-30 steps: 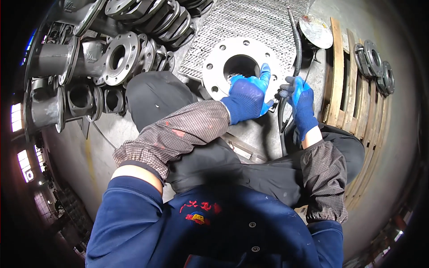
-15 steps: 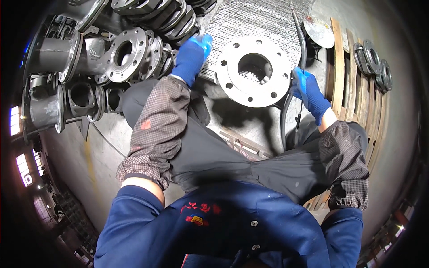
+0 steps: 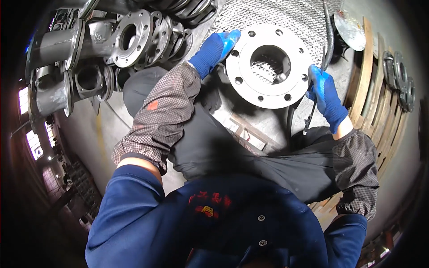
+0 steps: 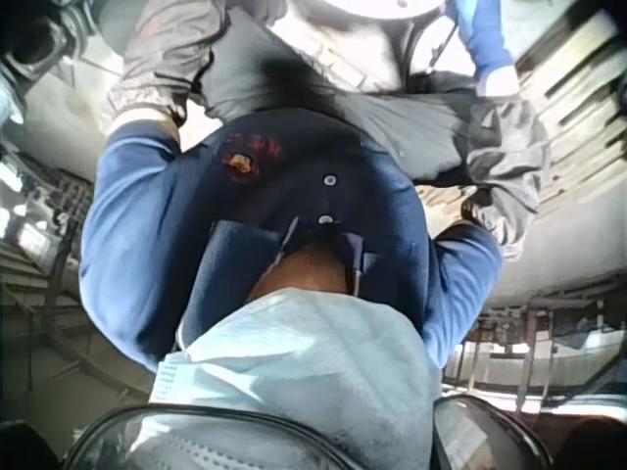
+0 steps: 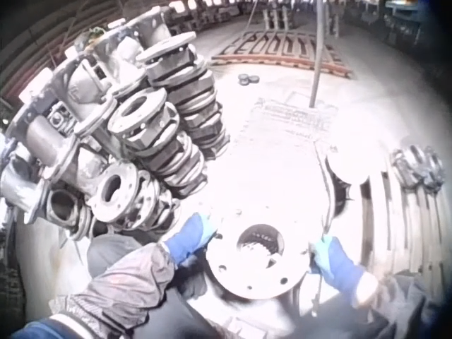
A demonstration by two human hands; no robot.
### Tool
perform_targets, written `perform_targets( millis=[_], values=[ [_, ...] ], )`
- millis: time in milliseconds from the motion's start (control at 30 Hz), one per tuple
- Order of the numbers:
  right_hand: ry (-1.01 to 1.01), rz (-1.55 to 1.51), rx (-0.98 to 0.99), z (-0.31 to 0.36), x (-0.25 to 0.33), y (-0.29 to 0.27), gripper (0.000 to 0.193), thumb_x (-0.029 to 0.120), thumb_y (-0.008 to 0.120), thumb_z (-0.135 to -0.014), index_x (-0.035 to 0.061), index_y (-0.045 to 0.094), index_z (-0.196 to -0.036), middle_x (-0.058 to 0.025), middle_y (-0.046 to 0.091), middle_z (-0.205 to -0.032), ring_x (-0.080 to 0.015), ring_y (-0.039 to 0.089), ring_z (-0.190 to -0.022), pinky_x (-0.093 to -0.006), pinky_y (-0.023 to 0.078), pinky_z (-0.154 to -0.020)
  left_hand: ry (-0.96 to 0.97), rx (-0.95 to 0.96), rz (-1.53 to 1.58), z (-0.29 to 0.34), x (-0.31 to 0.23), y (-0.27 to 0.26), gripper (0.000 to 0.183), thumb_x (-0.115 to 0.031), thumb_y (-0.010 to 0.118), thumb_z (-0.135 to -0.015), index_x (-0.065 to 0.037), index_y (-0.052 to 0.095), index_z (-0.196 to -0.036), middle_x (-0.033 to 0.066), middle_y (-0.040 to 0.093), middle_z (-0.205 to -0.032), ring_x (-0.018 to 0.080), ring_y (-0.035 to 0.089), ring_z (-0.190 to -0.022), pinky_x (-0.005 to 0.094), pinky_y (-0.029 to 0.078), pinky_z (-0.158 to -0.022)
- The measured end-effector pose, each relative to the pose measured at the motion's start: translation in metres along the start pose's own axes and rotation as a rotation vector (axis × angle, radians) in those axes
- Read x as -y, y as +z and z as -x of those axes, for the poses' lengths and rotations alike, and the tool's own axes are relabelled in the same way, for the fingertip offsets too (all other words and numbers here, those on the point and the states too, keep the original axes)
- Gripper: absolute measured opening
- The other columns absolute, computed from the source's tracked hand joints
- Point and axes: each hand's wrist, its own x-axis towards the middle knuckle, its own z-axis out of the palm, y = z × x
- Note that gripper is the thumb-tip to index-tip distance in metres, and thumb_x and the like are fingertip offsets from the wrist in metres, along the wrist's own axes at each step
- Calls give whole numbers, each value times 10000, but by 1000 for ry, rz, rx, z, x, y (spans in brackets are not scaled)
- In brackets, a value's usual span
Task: The person picks up metal flanges from a pile on the floor and uses a handheld grinding tool to smooth the internal and external edges of the components. They turn the flanges over by hand to work on different sides and then place the finished parts onto a wooden pallet.
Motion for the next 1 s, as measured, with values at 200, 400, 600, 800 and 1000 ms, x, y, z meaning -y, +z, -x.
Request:
perform_targets(
  millis=[200, 400, 600, 800, 1000],
  values=[
    [-21, -34, -94, 9, 7, 11, 291, 338, 432, -885, 113, 467, -704, 26, 390, -603, -55, 375, -516, -201, 369, -486, -70, -89, 156, 10, -19, 6, 459, -403, 523, -891, 39, 627, -957, 84, 646, -825, 137, 595, -748, 277, 482, -713],
    [-539, 141, -135, -8, -41, -12, 230, 231, 521, -902, 35, 620, -833, 40, 489, -582, -69, 445, -522, -231, 377, -464, -33, 112, 578, 41, -60, 21, 275, -137, 497, -914, 56, 547, -1102, 73, 608, -978, 134, 566, -888, 261, 468, -765],
    [-288, -87, -243, 62, -21, -45, 245, 227, 529, -883, 1, 595, -813, -64, 553, -637, -149, 501, -560, -308, 424, -554, -232, 67, 703, 47, -75, 54, 125, -141, 596, -865, -26, 627, -825, -6, 589, -776, 52, 518, -660, 207, 430, -584],
    [-453, -355, -412, 104, -39, -103, 222, 158, 547, -868, 12, 548, -701, 42, 465, -623, -50, 417, -575, -250, 373, -503, -107, 234, 466, 38, -139, 104, 244, -209, 596, -872, -69, 538, -681, -26, 475, -585, 45, 405, -485, 216, 327, -446],
    [-533, -379, -659, 126, -51, -187, 224, 145, 560, -851, 19, 540, -667, 50, 438, -586, -36, 386, -540, -229, 339, -476, -44, 434, 520, -4, -186, 197, 354, -351, 594, -862, -84, 508, -646, -33, 486, -589, 46, 395, -504, 210, 332, -469]
  ],
)
